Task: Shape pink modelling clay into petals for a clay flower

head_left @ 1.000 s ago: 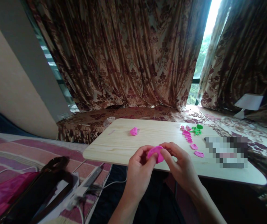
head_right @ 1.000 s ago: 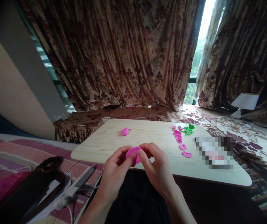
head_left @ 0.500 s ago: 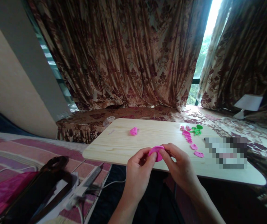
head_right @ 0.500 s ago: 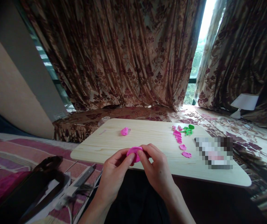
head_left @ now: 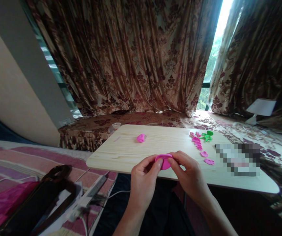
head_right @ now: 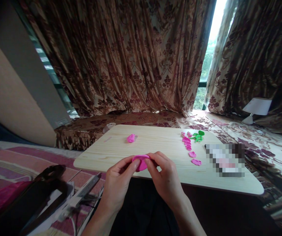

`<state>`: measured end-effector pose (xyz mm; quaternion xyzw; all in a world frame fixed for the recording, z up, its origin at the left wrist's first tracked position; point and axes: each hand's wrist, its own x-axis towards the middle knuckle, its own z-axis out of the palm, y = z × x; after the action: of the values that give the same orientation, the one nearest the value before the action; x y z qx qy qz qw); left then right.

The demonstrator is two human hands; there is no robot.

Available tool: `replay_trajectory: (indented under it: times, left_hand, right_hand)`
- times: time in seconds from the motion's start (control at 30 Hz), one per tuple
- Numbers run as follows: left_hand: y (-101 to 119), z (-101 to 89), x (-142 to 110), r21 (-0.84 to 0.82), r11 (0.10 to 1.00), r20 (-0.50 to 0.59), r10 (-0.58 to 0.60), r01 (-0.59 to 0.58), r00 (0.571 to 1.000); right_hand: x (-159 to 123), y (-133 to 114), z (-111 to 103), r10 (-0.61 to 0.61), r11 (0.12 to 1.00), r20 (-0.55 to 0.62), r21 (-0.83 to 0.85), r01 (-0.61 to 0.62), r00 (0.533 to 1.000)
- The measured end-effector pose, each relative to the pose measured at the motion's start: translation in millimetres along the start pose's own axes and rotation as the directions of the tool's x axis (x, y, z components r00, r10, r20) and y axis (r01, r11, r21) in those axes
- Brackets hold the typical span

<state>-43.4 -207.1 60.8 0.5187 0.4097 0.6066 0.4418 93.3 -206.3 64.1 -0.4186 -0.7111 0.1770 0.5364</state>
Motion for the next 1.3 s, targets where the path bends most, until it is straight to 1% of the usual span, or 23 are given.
replay_trajectory:
  times: [0.1, 0.2, 0.3, 0.4, 0.5, 0.57, 0.73, 0.83, 0.9, 1.0, 1.03, 1.07, 1.13, 1.17, 1.23, 1.3]
  left_hand:
    - [-3.1, -0.2, 1.0, 0.001, 1.0, -0.004, -0.005, 0.005, 1.0]
    - [-2.9, -0.7, 1.2, 0.034, 0.999, 0.017, 0.004, -0.005, 1.0]
    - [-0.7, -1.4, 0.9, 0.092, 0.995, 0.037, 0.046, -0.049, 0.998]
    - [0.7, -1.3, 0.3, 0.131, 0.987, 0.025, 0.089, -0.091, 0.996]
    - [0.7, -0.3, -0.2, 0.115, 0.99, 0.008, 0.076, -0.076, 0.997]
    - [1.2, 0.6, -0.4, 0.083, 0.995, 0.0, 0.054, -0.054, 0.999]
    - [6.4, 2.0, 0.5, 0.064, 0.996, 0.027, 0.066, -0.068, 0.997]
    - [6.2, 1.6, 1.8, 0.056, 0.997, 0.015, 0.053, -0.054, 0.998]
    - [2.8, 1.1, 2.6, 0.009, 1.0, 0.051, 0.01, -0.01, 0.999]
    - [-3.7, 0.1, 3.8, -0.028, 0.998, 0.147, -0.043, 0.048, 0.988]
    - [-5.1, -0.4, 4.3, -0.005, 0.999, 0.15, -0.035, 0.036, 0.988]
    - [-5.7, -0.8, 4.9, 0.035, 0.999, 0.129, -0.008, 0.004, 0.992]
    - [-4.8, -1.4, 6.1, 0.145, 0.984, 0.072, 0.091, -0.101, 0.993]
    - [-3.5, -1.3, 6.7, 0.195, 0.968, 0.057, 0.148, -0.156, 0.987]
    - [-0.7, -0.2, 7.6, 0.254, 0.936, 0.061, 0.236, -0.244, 0.97]
    - [0.6, 2.2, 8.1, 0.261, 0.924, 0.058, 0.275, -0.28, 0.96]
  right_hand:
    - [0.9, 0.6, 0.6, 0.019, 1.0, -0.016, 0.01, -0.018, 1.0]
    - [2.1, 0.5, 2.1, 0.015, 1.0, -0.025, -0.014, -0.016, 1.0]
    - [2.9, 0.1, 3.0, 0.003, 0.999, -0.038, -0.036, -0.004, 0.999]
    - [1.7, 0.1, 3.5, 0.004, 1.0, -0.014, -0.01, -0.004, 1.0]
    - [-0.8, 1.2, 4.4, 0.033, 0.998, 0.024, 0.046, -0.034, 0.999]
    - [-2.0, 1.8, 5.1, 0.045, 0.997, 0.025, 0.06, -0.047, 0.999]
    - [-1.2, -0.9, 5.1, -0.027, 1.0, 0.006, 0.011, 0.027, 1.0]
    - [-0.7, -2.4, 4.4, -0.051, 0.999, -0.002, -0.008, 0.051, 0.999]
    - [-0.8, -1.5, 4.2, -0.051, 0.998, -0.037, -0.026, 0.05, 0.998]
    - [-0.8, 1.9, 3.4, -0.049, 0.998, -0.072, -0.046, 0.046, 0.996]
    - [-0.5, 2.9, 2.8, -0.054, 0.998, -0.069, -0.046, 0.051, 0.996]
    - [0.0, 3.6, 2.1, -0.063, 0.997, -0.067, -0.048, 0.06, 0.996]
    - [1.7, 4.0, 0.3, -0.094, 0.994, -0.089, -0.069, 0.088, 0.992]
    - [2.9, 3.7, -0.6, -0.116, 0.99, -0.111, -0.091, 0.106, 0.987]
    - [5.5, 2.3, -1.6, -0.163, 0.98, -0.133, -0.139, 0.144, 0.978]
    - [7.5, 1.0, -1.3, -0.201, 0.97, -0.131, -0.168, 0.178, 0.971]
